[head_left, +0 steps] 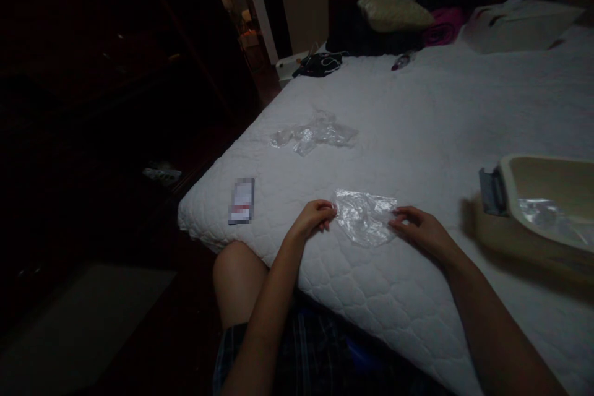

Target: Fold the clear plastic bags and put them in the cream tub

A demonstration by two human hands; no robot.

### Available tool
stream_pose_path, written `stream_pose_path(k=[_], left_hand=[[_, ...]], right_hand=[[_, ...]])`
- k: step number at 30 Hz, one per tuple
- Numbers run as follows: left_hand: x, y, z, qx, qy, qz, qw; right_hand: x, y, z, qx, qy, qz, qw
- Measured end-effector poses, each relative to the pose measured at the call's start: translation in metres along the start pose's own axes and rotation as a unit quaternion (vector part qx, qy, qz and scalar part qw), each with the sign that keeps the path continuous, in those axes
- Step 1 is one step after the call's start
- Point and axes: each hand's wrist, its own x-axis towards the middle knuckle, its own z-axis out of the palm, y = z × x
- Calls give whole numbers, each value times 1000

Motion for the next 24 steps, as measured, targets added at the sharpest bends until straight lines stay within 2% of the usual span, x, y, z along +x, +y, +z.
stream_pose_path(k=[5,13,18,24], left_hand=[[-1,-2,3,-6,21,4,1000],[2,-10,9,-34,43,22,998],[4,-12,11,-41,58,17,997],[0,1,14,-8,53,-15,998]], right_hand=[[3,8,4,-29,13,-52,998],[4,12,5,-31,26,-68,997],[3,10,6,-26,28,-66,997],[4,6,3,-13,21,-35,999]])
